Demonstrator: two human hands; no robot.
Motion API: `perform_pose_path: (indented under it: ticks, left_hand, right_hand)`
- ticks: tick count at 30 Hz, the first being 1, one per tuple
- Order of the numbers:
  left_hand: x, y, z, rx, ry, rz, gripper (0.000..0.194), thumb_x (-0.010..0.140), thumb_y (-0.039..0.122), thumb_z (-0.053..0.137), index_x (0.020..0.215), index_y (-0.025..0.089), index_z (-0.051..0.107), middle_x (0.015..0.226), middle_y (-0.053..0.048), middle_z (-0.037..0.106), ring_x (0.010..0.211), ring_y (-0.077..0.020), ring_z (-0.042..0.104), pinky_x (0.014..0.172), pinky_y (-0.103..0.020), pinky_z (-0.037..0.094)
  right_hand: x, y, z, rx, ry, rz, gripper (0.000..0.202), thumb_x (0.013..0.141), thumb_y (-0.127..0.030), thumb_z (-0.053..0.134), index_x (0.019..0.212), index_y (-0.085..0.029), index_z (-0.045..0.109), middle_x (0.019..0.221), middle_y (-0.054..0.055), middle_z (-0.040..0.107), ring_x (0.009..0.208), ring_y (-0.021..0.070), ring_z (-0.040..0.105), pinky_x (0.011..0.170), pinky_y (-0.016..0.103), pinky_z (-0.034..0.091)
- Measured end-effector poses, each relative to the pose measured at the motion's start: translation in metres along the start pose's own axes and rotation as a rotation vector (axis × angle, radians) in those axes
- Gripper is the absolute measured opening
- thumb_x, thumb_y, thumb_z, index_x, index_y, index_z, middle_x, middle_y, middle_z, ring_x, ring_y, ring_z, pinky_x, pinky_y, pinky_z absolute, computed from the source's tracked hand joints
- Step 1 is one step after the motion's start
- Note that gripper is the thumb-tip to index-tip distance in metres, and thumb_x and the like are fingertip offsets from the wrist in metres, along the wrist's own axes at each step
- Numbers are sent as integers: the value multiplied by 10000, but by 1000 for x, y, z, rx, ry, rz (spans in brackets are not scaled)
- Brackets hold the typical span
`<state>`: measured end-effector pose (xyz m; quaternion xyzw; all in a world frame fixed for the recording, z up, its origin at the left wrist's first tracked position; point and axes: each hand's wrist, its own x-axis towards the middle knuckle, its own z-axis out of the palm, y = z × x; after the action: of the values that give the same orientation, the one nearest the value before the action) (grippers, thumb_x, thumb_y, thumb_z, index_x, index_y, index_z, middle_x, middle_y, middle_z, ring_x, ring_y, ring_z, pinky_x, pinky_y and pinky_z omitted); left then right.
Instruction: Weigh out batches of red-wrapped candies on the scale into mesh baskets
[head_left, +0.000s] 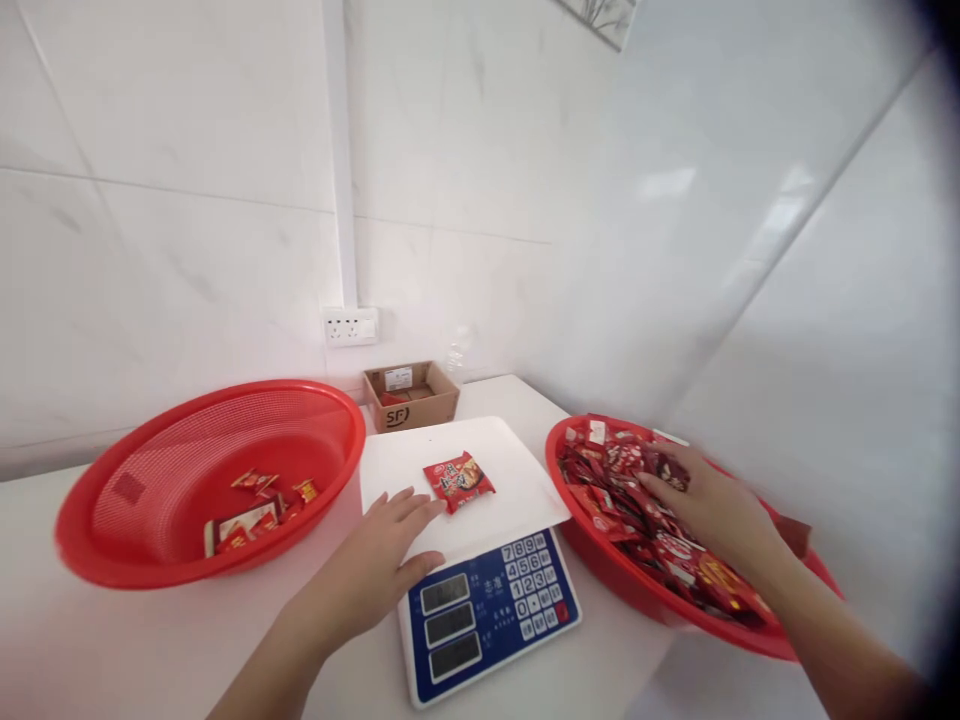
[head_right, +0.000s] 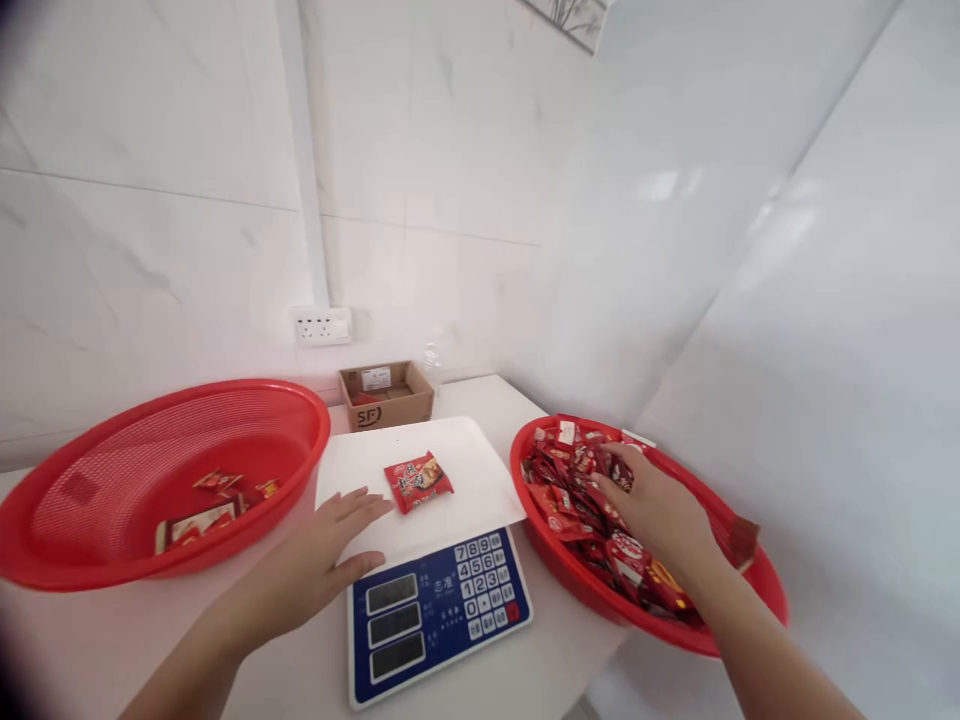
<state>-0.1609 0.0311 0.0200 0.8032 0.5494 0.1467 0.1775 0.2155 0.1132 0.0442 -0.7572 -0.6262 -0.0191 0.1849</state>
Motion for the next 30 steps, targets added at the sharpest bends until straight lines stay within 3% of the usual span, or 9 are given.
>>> perform_pose_path:
  ticks: [3,9,12,16,19,22,25,27,30]
  left_hand:
    - [-2,0,-1,-25,2,15,485,910,445,401,1366,280,401,1443,-34,404,1372,-237,267,1114,-467,232]
    - [-3,0,2,-39,19,46,515,908,452,413,1392,286,355,1462,-50,371,1373,-244,263,1119,-480,216]
    - [-1,2,5,-49,24,49,601,892,461,448,1436,307,245,1514,-52,257,1394,-252,198,1121,-496,197]
    - [1,4,9,-83,-29,83,714,844,533,497,1450,335,176,1543,-40,159,1409,-283,105,1126,-523,153]
    - [2,6,9,-102,-82,143,666,809,591,506,1401,360,308,1526,-22,230,1405,-312,115,1119,-558,123]
    - [2,8,9,-102,-140,157,658,780,629,514,1365,356,386,1493,-24,312,1400,-326,130,1116,-574,96]
    - [2,8,9,-80,-168,123,659,784,640,495,1368,354,388,1496,-37,306,1398,-339,127,1111,-579,99]
    - [2,7,10,-64,-148,100,599,812,618,471,1352,366,411,1500,-39,296,1396,-341,137,1106,-582,112]
    - [1,6,10,-33,-102,71,522,847,557,467,1330,359,440,1491,-51,311,1392,-334,162,1101,-580,127]
  right_hand:
    - [-14,-41,6,108,-99,-181,461,793,-429,505,1232,-291,516,1035,57,675,899,296,631,732,385,475]
    - [-56,-122,40,148,-244,-797,373,815,-204,487,1165,-312,556,1135,17,646,949,213,619,756,313,478]
    - [-65,-145,54,117,-279,-943,383,822,-156,461,1173,-287,544,1160,31,633,977,211,604,725,299,488]
    - [-59,-150,58,208,-284,-849,357,831,-181,450,1161,-270,554,1162,53,628,1013,222,592,778,336,492]
    - [-47,-142,58,413,-294,-642,370,851,-295,447,1212,-258,521,1214,63,598,1055,227,578,882,385,468]
    - [-35,-132,65,552,-319,-454,505,835,-392,461,1314,-233,434,1278,86,550,1087,231,565,917,393,459]
    - [-27,-121,75,482,-289,-452,609,796,-376,497,1371,-218,375,1381,100,452,1217,251,466,998,422,396]
    - [-27,-114,78,370,-266,-488,592,783,-359,510,1348,-211,421,1419,98,407,1301,258,365,1066,436,311]
    - [-32,-107,76,239,-282,-494,488,796,-369,502,1260,-220,526,1370,94,469,1266,265,408,1043,431,337]
